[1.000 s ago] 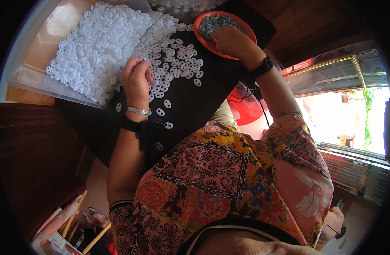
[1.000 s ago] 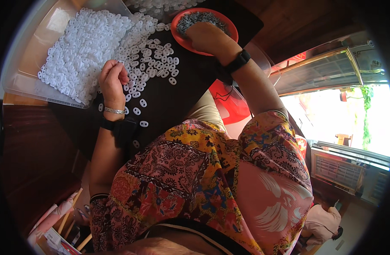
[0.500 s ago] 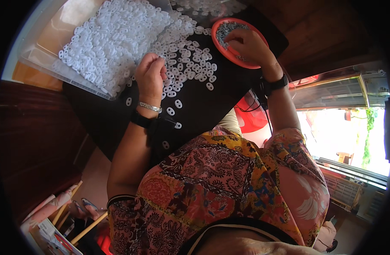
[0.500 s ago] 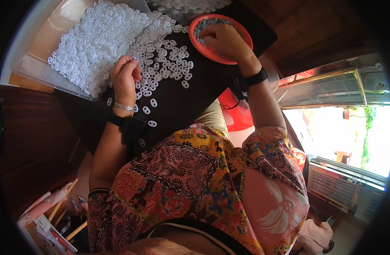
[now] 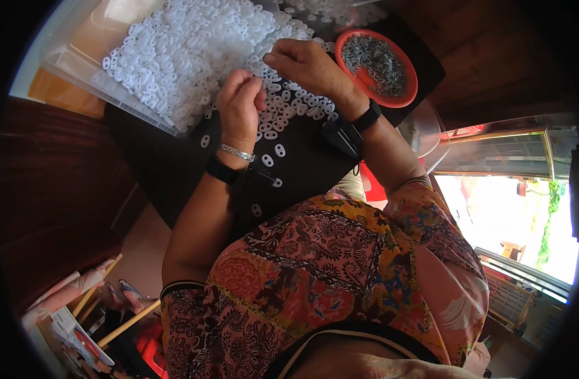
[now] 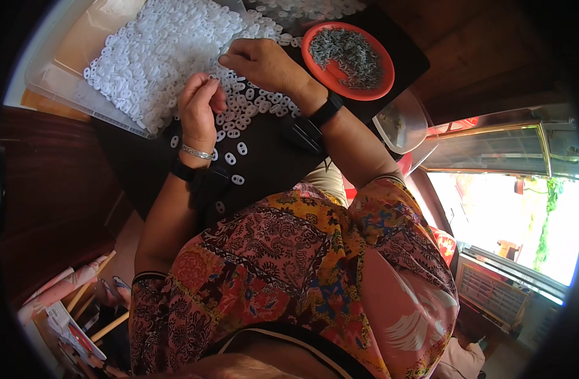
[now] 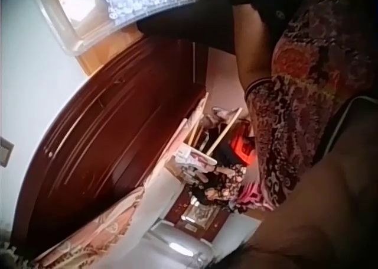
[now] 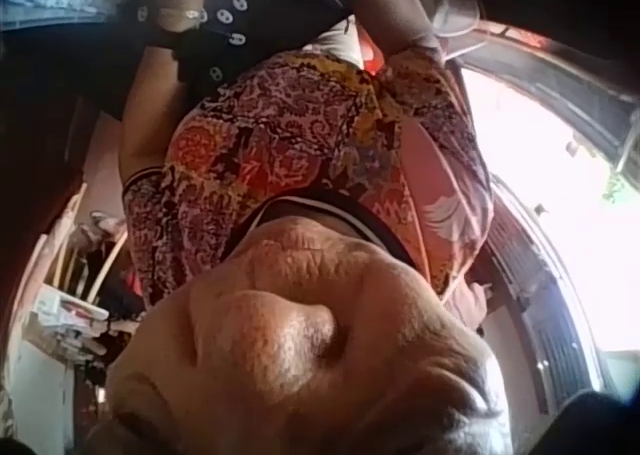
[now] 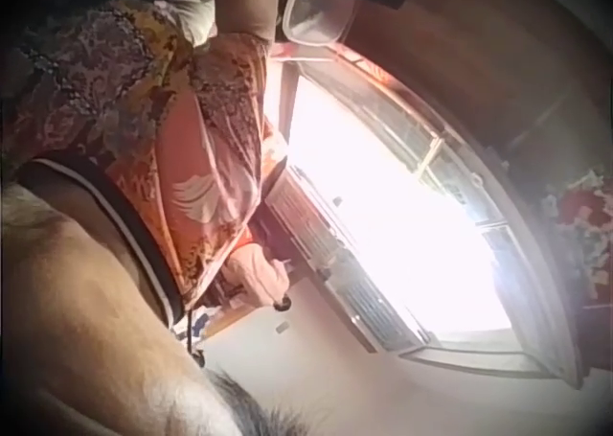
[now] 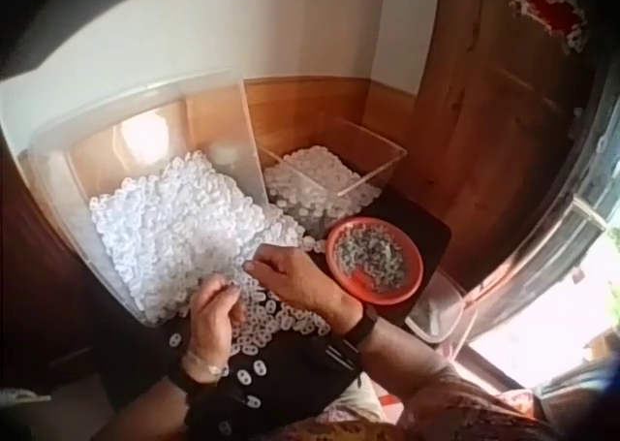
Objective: The recorder is manually assembling small white plastic components by inserting metal pins into designated holes.
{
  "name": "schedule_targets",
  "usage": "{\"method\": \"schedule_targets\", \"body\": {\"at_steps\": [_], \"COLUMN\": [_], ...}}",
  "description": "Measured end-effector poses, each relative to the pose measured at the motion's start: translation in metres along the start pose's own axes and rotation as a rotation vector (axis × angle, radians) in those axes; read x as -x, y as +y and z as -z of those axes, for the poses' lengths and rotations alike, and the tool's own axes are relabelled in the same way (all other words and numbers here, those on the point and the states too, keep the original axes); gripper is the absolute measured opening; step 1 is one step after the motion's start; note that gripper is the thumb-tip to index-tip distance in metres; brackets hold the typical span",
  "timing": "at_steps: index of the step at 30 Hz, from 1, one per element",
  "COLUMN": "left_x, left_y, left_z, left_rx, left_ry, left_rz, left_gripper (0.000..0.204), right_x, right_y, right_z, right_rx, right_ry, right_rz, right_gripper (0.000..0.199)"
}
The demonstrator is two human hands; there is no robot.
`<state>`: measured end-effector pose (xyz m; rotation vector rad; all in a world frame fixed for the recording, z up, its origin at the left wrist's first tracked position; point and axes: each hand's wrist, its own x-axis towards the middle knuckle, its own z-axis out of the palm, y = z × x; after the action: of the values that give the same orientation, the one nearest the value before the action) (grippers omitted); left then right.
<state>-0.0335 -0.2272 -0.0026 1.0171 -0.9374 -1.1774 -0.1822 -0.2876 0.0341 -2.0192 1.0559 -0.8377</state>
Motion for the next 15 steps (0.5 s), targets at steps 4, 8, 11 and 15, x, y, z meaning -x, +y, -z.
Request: {"method": "schedule_targets", "body": {"at_steps": [4,8,11,15], "left_x": [0.0029,0.0031,0.0027,0.002], "left_y": [0.004,0.0035,0.0024,-0.0002], "left_z": [-0.0025,-0.0024,-0.002,-0.002], "left_rx": [0.024,0.012,-0.028,-0.023], "left_ry": [-0.029,-0.033,-0.049,-0.051], "left_rz": [0.002,0.012,0.02,0.045], "left_gripper": [0.011,0.011,0.012,0.013], "right_x": [0.003,0.003,0.0057,0.0058], "right_y": [0.0082,0.0083,0.0009,0.0055], "right_z": [-0.0056,-0.0089,-0.0071,-0.0076], "right_rx": [-0.072,-0.082,-0.17,-0.211], "right_ry": [-0.032,-0.05,-0.064,-0.112], "right_rz": [-0.001,-0.017,-0.046,-0.023], "right_gripper": [0.029,0.029,0.028,0.025]}}
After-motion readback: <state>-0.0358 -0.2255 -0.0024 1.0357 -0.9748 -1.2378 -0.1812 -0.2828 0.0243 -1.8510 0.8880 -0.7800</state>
